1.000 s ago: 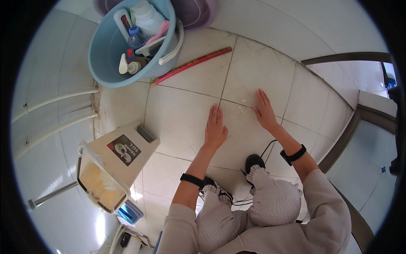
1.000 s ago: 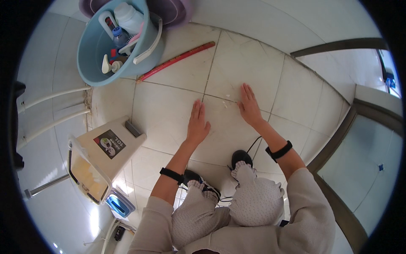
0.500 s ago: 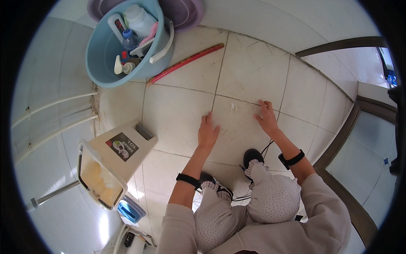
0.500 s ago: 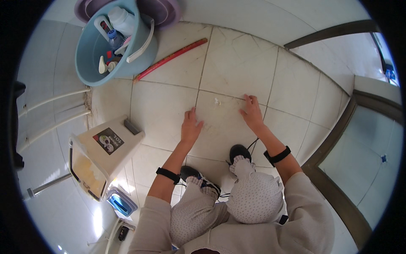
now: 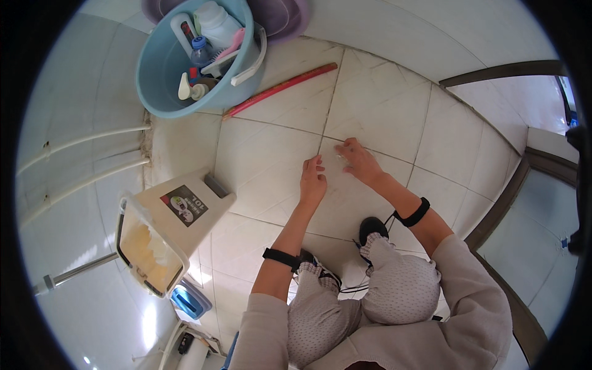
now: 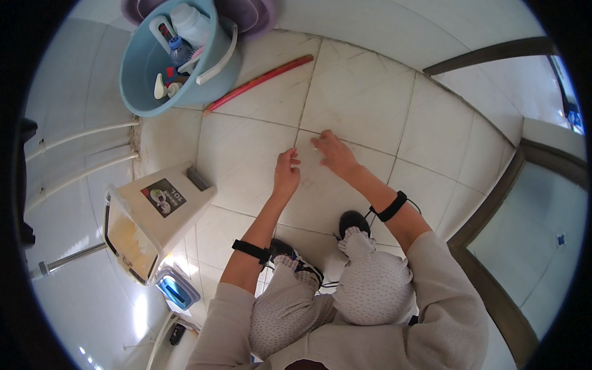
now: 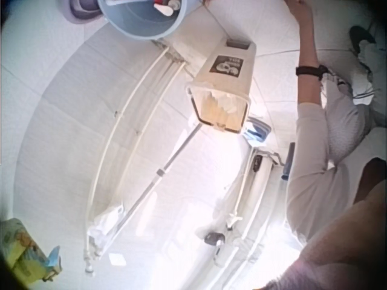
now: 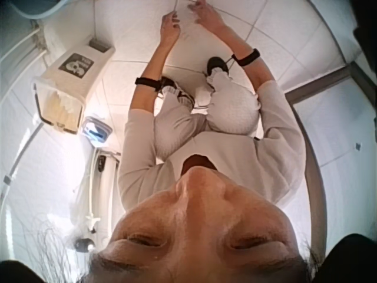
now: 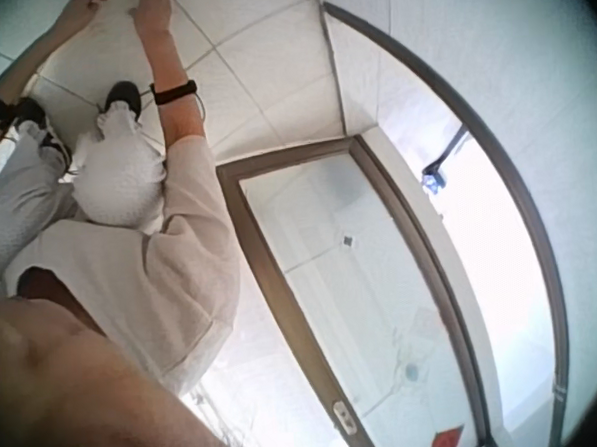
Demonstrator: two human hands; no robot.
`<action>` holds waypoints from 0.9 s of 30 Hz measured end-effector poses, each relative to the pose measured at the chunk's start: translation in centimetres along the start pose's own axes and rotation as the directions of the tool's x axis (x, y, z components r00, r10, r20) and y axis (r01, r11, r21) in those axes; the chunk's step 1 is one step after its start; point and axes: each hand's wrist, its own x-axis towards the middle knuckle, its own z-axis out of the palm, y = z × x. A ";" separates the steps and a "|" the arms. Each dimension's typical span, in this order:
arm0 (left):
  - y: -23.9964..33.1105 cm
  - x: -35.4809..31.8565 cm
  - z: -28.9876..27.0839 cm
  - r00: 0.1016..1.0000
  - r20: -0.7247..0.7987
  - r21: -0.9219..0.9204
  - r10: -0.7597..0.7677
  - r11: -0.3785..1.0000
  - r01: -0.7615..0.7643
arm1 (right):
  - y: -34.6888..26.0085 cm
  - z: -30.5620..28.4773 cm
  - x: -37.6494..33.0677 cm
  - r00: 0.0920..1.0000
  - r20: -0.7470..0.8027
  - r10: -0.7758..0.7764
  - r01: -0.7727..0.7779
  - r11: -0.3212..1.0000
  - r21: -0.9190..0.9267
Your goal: The person uses a squeegee to push debris across a tiled floor, then disassembles the squeegee and places it in a bin. They pick up a tissue and wipe the floor, then move a bucket and other cleaning items. Finally, they pick up a blue cloth and walk toward a keyboard.
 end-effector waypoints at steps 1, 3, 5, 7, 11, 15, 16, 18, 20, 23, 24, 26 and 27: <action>-0.1 -0.2 -0.4 1.000 -0.003 -0.028 -0.014 1.000 0.014 | 0.3 0.2 0.4 0.998 0.019 -0.058 0.058 0.998 0.011; -0.4 -1.0 -1.4 0.998 0.054 -0.043 -0.017 0.999 0.019 | 0.9 0.4 0.8 0.995 0.053 -0.090 0.087 0.995 0.055; -0.2 -1.9 -2.2 0.995 0.096 -0.067 -0.019 0.997 0.026 | 1.5 0.8 1.0 0.990 0.061 -0.125 0.123 0.992 0.023; -0.3 -3.0 -3.0 0.993 0.113 -0.096 -0.020 0.995 0.031 | 1.8 1.3 1.5 0.984 0.045 -0.174 0.177 0.981 -0.084; -2.1 -5.3 -3.5 0.990 0.137 -0.145 -0.042 0.988 0.062 | 1.8 1.9 2.4 0.991 0.020 -0.132 0.131 0.936 -0.325; -3.1 -6.8 -3.8 0.981 0.166 -0.234 -0.100 0.963 0.137 | 2.1 0.2 2.8 0.992 0.000 0.124 -0.123 0.984 0.131; -2.8 -6.9 -3.8 0.981 0.160 -0.274 -0.108 0.950 0.150 | 2.3 -0.6 2.7 0.968 0.044 0.247 -0.247 0.906 0.344; -2.2 -7.0 -4.0 0.970 0.160 -0.355 -0.181 0.907 0.228 | 2.5 -2.2 2.6 0.915 0.160 0.369 -0.391 0.722 0.571; -2.0 -7.2 -4.5 0.959 0.162 -0.420 -0.233 0.863 0.281 | 1.5 -3.5 2.6 0.869 0.229 0.439 -0.464 0.565 0.682; -1.8 -7.4 -5.6 0.955 0.156 -0.508 -0.251 0.809 0.296 | -0.9 -4.8 3.3 0.892 0.247 0.378 -0.429 0.540 0.724; -1.5 -7.8 -5.6 0.959 0.153 -0.548 -0.237 0.788 0.283 | -1.9 -5.3 3.5 0.912 0.252 0.324 -0.402 0.573 0.714; -1.2 -8.5 -7.1 0.971 0.103 -0.578 -0.215 0.782 0.234 | -8.3 -6.9 4.0 0.942 0.280 0.184 -0.333 0.618 0.712; -1.0 -8.9 -7.9 0.978 0.073 -0.580 -0.194 0.789 0.200 | -11.7 -7.6 4.3 0.953 0.292 0.079 -0.275 0.630 0.726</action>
